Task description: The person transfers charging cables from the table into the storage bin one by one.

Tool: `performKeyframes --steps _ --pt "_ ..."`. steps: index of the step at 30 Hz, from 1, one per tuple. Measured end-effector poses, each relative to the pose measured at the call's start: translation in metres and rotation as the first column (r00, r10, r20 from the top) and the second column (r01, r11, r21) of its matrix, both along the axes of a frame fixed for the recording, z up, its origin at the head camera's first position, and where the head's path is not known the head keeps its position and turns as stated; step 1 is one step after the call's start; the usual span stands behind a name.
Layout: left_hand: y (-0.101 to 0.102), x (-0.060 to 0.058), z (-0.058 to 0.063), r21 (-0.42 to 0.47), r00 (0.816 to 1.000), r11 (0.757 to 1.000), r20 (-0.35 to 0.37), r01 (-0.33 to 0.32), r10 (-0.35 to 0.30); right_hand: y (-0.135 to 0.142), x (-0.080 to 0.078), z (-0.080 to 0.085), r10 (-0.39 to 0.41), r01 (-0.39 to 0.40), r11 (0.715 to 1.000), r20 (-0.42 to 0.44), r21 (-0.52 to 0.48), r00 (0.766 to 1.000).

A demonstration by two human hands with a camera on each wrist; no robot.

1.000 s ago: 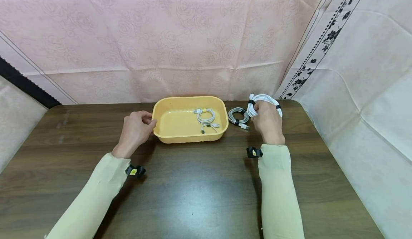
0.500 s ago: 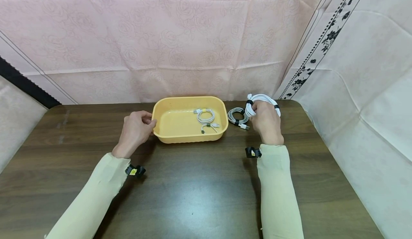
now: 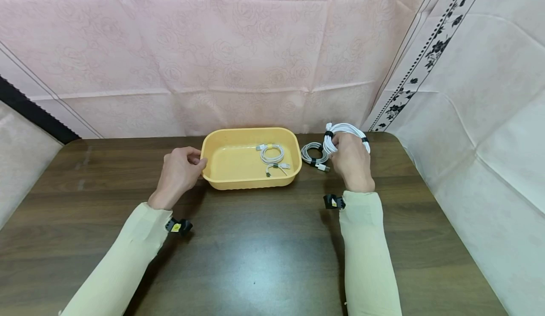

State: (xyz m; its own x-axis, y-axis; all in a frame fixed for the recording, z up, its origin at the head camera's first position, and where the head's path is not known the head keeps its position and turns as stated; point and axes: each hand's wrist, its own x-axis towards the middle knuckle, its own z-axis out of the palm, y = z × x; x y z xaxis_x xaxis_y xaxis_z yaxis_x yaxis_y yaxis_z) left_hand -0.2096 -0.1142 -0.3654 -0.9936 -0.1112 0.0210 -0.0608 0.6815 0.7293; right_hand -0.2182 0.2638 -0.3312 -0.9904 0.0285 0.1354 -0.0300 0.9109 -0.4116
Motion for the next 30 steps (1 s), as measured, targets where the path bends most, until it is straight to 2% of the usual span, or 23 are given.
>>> performKeyframes --steps 13,30 --pt "-0.0001 -0.0006 -0.0003 -0.007 1.0 1.0 0.001 0.003 -0.003 -0.004 -0.0001 0.0022 0.009 -0.009 1.0 -0.026 0.006 1.0" --pt "-0.0002 -0.0005 -0.0007 -0.008 1.0 1.0 -0.002 0.006 -0.006 -0.0103 -0.0001 0.0051 0.022 -0.022 1.0 0.001 0.009 1.0"
